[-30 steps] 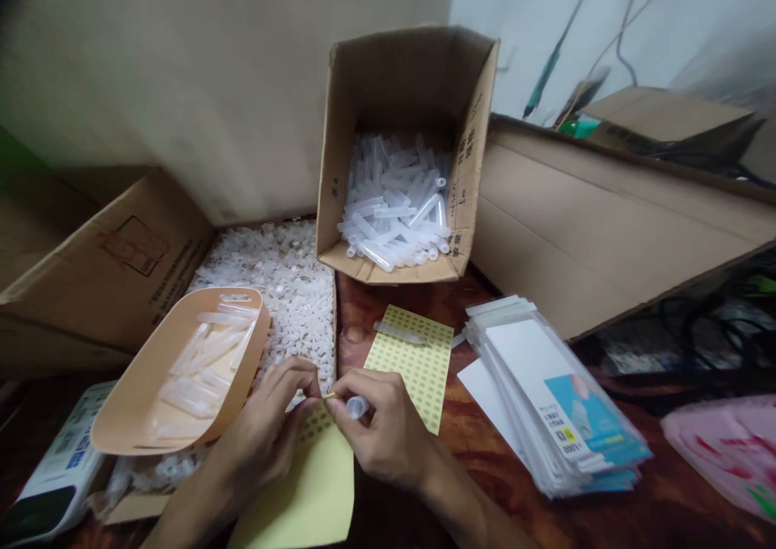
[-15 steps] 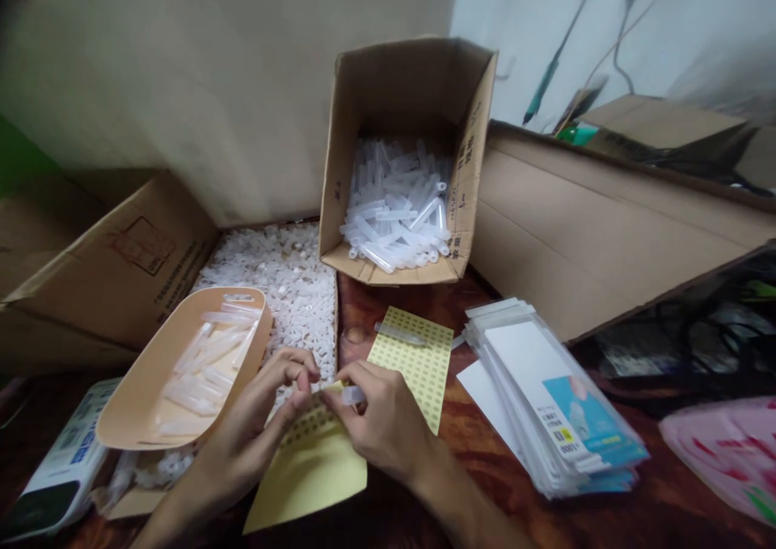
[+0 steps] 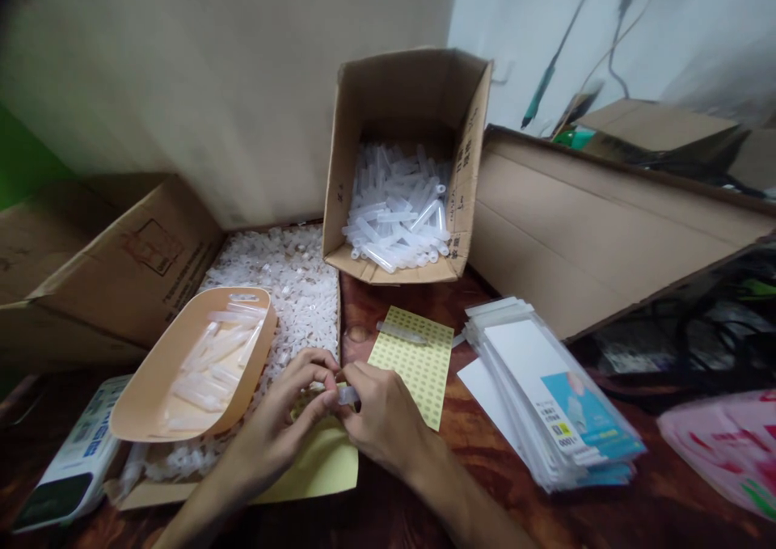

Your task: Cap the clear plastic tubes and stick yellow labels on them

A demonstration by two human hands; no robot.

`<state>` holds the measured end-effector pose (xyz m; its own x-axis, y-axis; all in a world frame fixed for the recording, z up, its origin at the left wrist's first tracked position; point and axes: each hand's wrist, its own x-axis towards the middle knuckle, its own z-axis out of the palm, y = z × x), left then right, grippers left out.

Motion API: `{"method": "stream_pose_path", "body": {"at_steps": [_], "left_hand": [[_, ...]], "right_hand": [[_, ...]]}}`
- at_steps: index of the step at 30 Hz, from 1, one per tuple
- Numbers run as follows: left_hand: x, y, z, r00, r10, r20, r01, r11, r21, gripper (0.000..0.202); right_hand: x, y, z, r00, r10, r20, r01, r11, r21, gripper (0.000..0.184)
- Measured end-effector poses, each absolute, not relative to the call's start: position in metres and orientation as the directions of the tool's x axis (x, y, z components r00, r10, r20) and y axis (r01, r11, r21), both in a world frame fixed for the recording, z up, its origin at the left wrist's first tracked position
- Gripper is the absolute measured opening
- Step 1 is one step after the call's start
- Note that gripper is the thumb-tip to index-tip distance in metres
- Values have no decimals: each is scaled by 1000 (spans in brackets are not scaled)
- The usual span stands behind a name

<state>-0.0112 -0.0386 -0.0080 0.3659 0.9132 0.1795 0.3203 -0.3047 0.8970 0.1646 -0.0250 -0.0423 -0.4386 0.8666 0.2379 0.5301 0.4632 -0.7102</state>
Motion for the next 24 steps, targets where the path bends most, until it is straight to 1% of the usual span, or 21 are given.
{"method": "stream_pose_path", "body": {"at_steps": [5, 11, 14, 17, 19, 21, 24], "left_hand": [[-9, -38, -10, 372, 907, 196, 333, -327, 884, 12], [-6, -40, -12, 349, 906, 242, 366, -369, 854, 9], [-3, -41, -15, 299, 923, 243, 342, -341, 876, 7], [-1, -41, -17, 248, 941, 230, 310, -302, 901, 3], [-3, -40, -17, 229, 948, 223, 292, -285, 913, 8], [-10, -39, -15, 204, 952, 228, 299, -283, 911, 11], [-23, -36, -11, 143, 957, 252, 360, -287, 888, 12]], "right_hand": [[165, -25, -41, -438, 860, 262, 528, 482, -700, 25], [165, -25, -39, -444, 859, 255, 515, 478, -712, 26], [166, -25, -38, -452, 857, 247, 486, 469, -738, 21], [167, -27, -34, -455, 859, 235, 454, 451, -768, 10], [169, -27, -30, -458, 855, 243, 431, 453, -780, 6], [173, -26, -26, -455, 853, 255, 406, 453, -793, 13], [181, -23, -23, -416, 869, 268, 402, 440, -803, 23]]}}
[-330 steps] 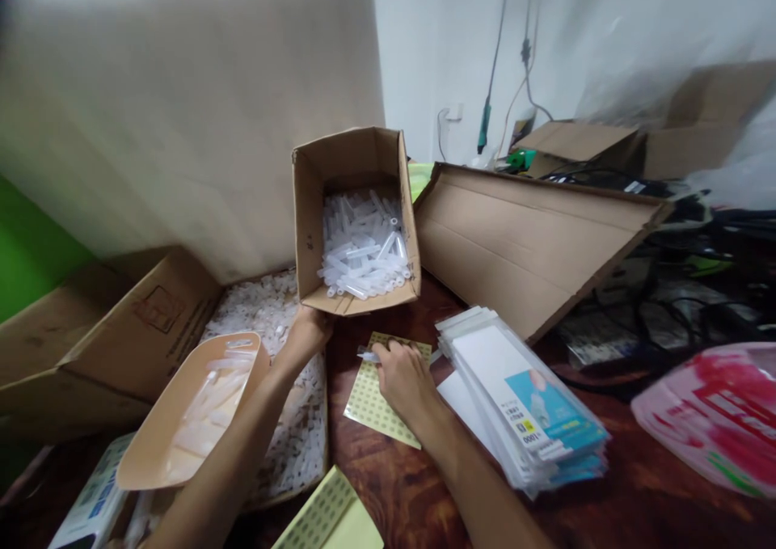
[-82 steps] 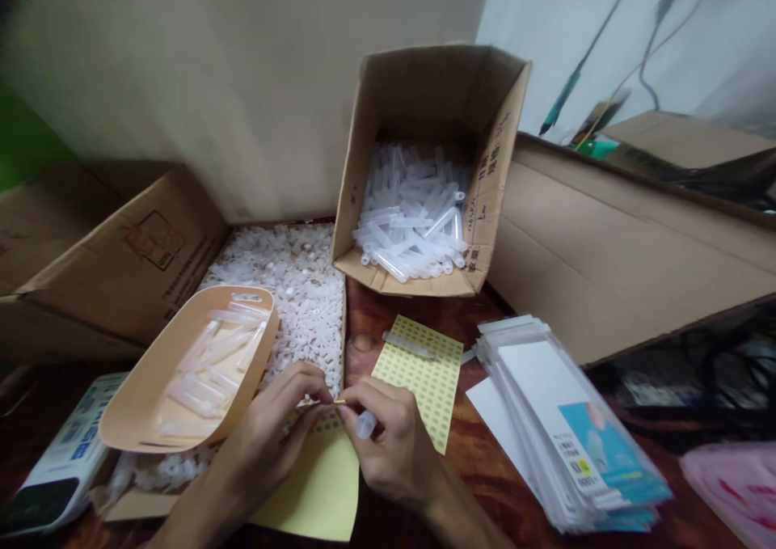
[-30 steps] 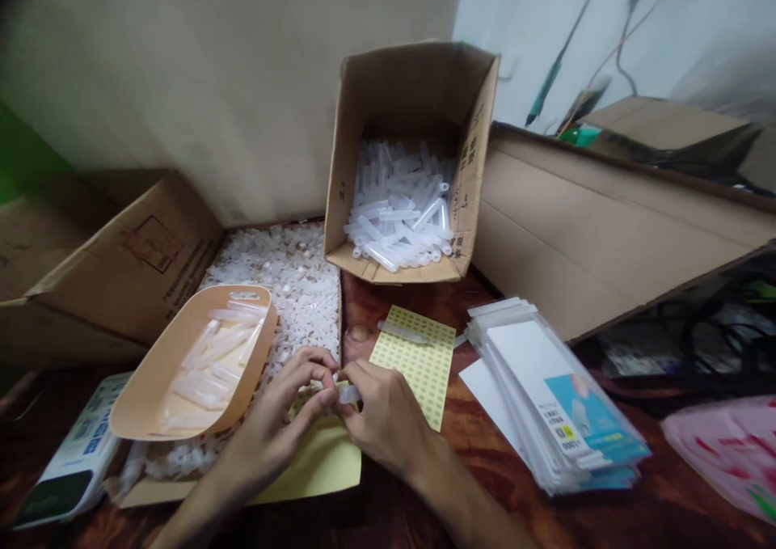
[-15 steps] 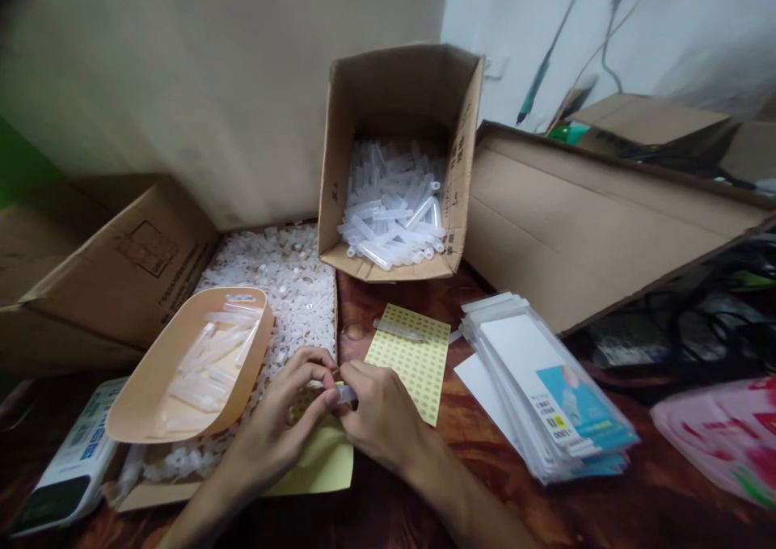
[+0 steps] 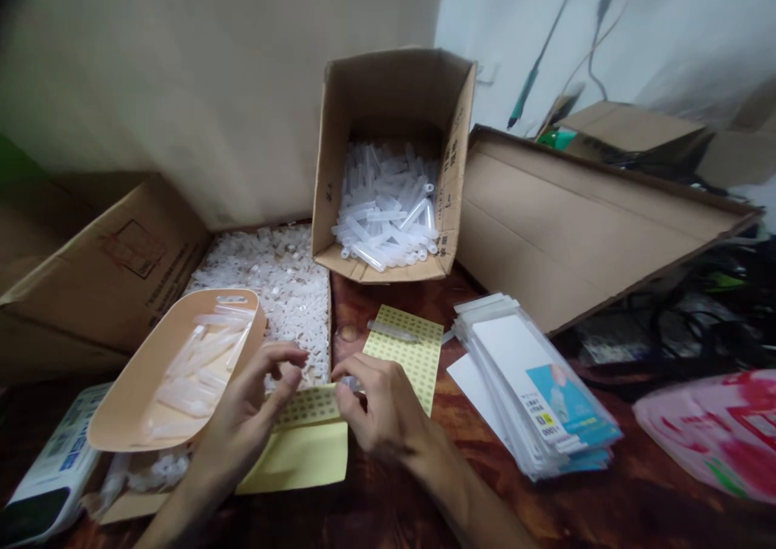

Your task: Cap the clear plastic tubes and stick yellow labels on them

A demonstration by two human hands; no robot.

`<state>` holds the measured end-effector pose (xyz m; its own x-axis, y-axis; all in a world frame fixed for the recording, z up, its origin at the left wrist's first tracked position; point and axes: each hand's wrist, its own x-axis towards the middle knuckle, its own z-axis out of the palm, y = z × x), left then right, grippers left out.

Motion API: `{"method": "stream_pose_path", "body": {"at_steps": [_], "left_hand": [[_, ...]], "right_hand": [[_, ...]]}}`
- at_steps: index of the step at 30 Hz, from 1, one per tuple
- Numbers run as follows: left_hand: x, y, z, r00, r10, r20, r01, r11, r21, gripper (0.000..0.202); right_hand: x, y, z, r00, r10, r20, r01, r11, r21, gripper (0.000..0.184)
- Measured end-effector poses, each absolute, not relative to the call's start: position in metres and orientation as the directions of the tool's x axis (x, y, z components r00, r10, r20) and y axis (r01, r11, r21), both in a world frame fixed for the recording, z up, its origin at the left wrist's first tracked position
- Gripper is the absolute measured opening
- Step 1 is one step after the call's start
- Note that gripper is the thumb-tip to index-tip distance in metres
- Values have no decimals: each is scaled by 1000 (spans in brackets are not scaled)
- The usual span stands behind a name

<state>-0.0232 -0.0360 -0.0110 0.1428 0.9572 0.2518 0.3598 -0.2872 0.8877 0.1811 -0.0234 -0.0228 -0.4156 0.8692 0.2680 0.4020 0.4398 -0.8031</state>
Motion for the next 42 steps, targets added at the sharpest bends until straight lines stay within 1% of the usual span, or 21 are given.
{"method": "stream_pose_path", "body": {"at_steps": [4, 7, 10, 12, 15, 17, 19, 22, 25, 27, 33, 36, 38, 42], "left_hand": [[-36, -34, -9, 111, 964, 243, 390, -267, 881, 13], [-36, -33, -8, 158, 955, 252, 388, -295, 873, 13], [-35, -33, -5, 218, 935, 279, 430, -349, 833, 12], [-36, -33, -5, 272, 918, 289, 473, -390, 790, 12], [-42, -33, -12, 363, 884, 295, 536, -457, 710, 15], [-46, -32, -19, 408, 867, 286, 572, -487, 660, 19], [-48, -32, -27, 435, 861, 263, 608, -496, 620, 21], [-50, -31, -34, 452, 864, 224, 645, -490, 586, 20], [-51, -31, -35, 466, 861, 205, 660, -493, 567, 21], [-52, -31, -35, 481, 855, 193, 664, -499, 557, 22], [-48, -30, -35, 510, 851, 122, 717, -499, 486, 27], [-45, -29, -30, 516, 854, 64, 747, -485, 454, 17], [-44, -28, -25, 516, 857, 12, 762, -465, 451, 9], [-44, -29, -23, 491, 870, -46, 776, -412, 477, 6]], "right_hand": [[189, -20, -26, -341, 889, 305, 432, 436, -789, 32], [189, -19, -29, -339, 894, 294, 499, 436, -749, 36], [187, -17, -32, -359, 886, 294, 576, 458, -677, 37], [188, -13, -34, -320, 892, 320, 667, 452, -592, 38], [191, -3, -39, -269, 889, 369, 833, 408, -374, 33], [193, 2, -45, -284, 885, 369, 890, 386, -241, 25], [195, 5, -52, -300, 888, 349, 913, 373, -165, 25], [197, 7, -63, -287, 891, 350, 929, 349, -126, 28], [200, 10, -72, -256, 907, 335, 938, 317, -140, 37], [203, 12, -74, -238, 919, 313, 934, 304, -185, 40], [210, 16, -70, -178, 937, 300, 846, 302, -439, 38], [211, 17, -68, -174, 938, 301, 785, 317, -532, 37], [211, 17, -67, -177, 938, 299, 760, 323, -564, 38], [209, 16, -67, -213, 933, 291, 752, 347, -561, 39]]}}
